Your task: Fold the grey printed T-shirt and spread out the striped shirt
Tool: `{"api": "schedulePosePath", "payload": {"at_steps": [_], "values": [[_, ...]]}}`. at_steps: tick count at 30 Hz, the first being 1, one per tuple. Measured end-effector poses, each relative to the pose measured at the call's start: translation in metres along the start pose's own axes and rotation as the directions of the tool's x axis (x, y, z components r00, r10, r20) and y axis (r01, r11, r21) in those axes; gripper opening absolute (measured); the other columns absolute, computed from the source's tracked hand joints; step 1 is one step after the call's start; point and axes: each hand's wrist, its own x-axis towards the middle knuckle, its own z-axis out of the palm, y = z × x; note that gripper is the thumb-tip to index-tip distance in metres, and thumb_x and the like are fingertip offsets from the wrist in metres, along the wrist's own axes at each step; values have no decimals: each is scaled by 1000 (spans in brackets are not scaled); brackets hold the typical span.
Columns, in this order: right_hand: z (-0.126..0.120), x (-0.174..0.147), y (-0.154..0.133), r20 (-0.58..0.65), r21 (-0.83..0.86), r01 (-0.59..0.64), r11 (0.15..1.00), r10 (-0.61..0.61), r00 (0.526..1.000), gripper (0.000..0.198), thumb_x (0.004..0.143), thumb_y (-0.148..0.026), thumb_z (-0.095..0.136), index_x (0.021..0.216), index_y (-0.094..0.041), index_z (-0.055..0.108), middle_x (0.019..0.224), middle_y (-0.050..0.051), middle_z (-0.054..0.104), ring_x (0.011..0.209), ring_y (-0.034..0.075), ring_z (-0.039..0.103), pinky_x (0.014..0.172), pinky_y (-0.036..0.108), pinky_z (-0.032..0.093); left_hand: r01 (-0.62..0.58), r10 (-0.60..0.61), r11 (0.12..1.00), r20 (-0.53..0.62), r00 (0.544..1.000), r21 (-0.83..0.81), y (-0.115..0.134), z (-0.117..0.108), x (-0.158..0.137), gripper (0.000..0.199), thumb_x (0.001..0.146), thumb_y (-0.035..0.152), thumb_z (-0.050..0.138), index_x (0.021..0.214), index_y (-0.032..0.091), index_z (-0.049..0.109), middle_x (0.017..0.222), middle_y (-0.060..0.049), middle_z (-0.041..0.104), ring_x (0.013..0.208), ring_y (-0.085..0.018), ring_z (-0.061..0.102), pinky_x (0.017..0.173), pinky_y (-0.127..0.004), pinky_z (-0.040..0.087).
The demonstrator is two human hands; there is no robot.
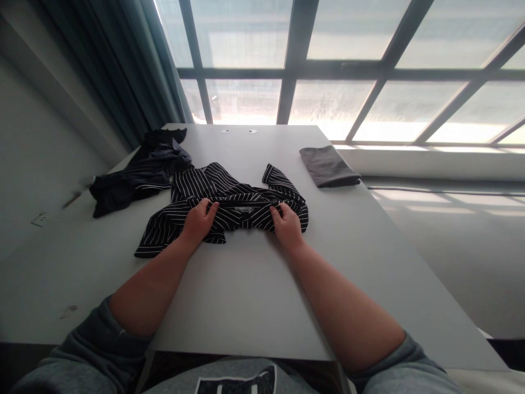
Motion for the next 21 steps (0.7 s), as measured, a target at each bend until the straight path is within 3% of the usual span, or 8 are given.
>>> {"api": "schedulePosePath", "payload": {"at_steps": [3,6,9,11,14,18,21], "values": [[-1,0,1,1,-2,-35,999,35,999,60,93,-72,49,70,-17,39,65,-1,42,64,9,36,65,25,29,-11,11,1000,4,1000,10,2,-2,-1,43,105,56,40,83,21,52,71,-3,57,68,-18,57,67,-27,37],[-1,1,3,14,15,-51,999,51,999,62,92,-73,50,69,-17,36,63,-1,41,63,8,34,64,25,29,-41,41,999,-3,999,-17,3,-4,-2,44,105,57,41,82,21,50,70,-1,55,67,-17,54,66,-26,36],[3,0,5,63,30,-35,999,33,997,58,91,-74,51,78,-18,49,73,1,55,69,11,46,69,24,38,-44,44,997,-6,999,-59,2,-3,-2,40,105,56,41,93,21,55,76,-1,59,71,-17,58,69,-26,39],[6,-1,7,120,34,-9,999,5,993,54,87,-71,60,98,-18,61,90,4,67,82,15,58,79,27,46,-16,17,997,2,1000,-70,-1,0,-1,37,105,55,42,102,21,57,79,-2,62,74,-19,62,71,-27,42],[8,-4,6,245,21,36,999,-40,969,57,82,-60,72,123,-21,64,113,7,72,102,21,66,94,32,52,18,-15,998,43,999,-65,-5,4,0,37,105,53,42,111,21,59,85,-4,67,81,-22,66,75,-29,47],[7,-6,2,313,7,58,998,-57,948,43,87,-52,66,117,-21,69,111,5,73,98,19,68,96,32,52,7,-2,999,130,991,-41,-5,6,0,54,100,63,50,125,17,62,104,-11,73,98,-27,71,85,-33,53],[5,-5,0,277,20,67,998,-70,958,40,88,-51,62,110,-18,70,109,6,73,96,19,67,95,33,52,-13,15,1000,217,976,-10,-1,3,-3,73,94,72,57,138,14,58,97,-11,74,92,-27,72,84,-35,54]]}}
